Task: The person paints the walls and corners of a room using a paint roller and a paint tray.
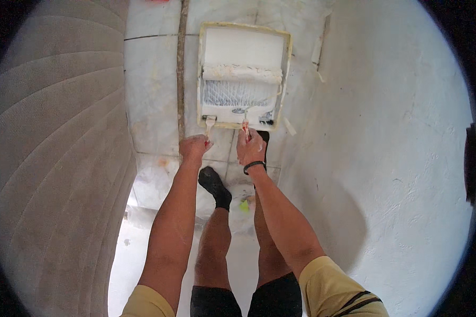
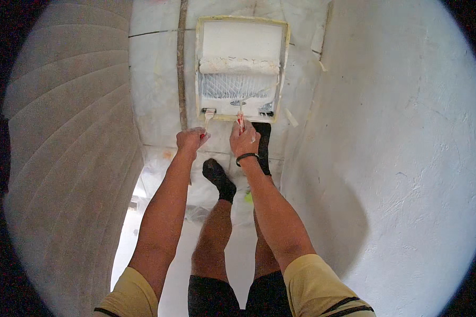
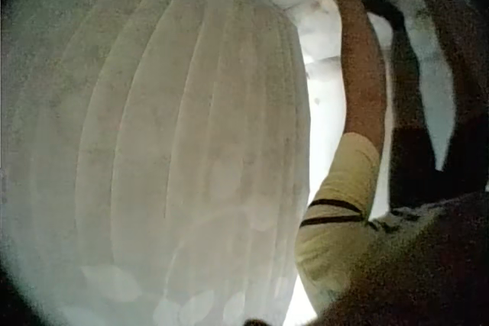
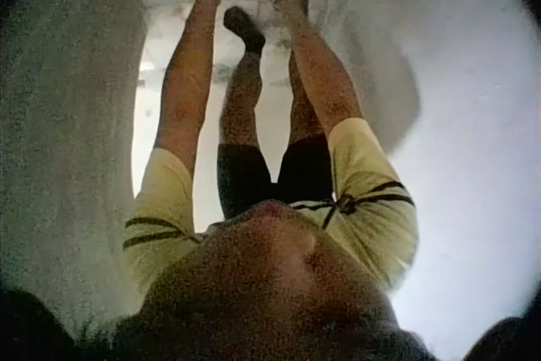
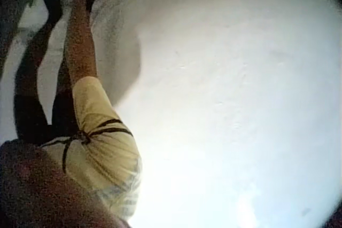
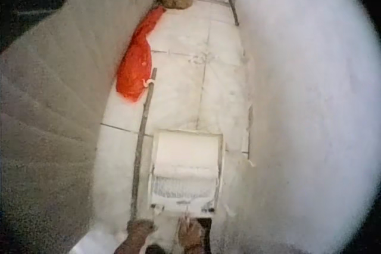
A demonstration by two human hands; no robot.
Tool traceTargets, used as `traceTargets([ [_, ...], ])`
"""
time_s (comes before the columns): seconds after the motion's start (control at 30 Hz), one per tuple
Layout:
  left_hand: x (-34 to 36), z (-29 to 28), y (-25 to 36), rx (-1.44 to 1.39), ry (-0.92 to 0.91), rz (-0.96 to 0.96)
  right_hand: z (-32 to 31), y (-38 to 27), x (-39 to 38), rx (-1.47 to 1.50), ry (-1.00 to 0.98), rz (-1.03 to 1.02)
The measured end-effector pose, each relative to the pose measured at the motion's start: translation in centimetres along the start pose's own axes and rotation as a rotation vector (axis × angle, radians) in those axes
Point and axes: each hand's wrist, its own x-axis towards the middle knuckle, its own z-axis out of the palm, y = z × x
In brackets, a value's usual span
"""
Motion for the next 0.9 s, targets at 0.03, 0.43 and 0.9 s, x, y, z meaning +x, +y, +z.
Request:
traceTargets([
  [0.03, 0.0, 0.4, 0.5, -0.756, 0.078, -0.326, -0.3, 0.3, -0.4, -0.004, 0.003, 0.004],
  [0.43, 1.4, -1.7, -2.1, -0.059, -0.037, -0.175, 2.3, 2.9, -7.7, -0.115, 0.002, 0.007],
  [0.9, -0.5, -0.2, 0.6, -0.508, 0.1, -0.307, 1.5, 0.5, -4.1, -0.071, -0.082, 0.121],
])
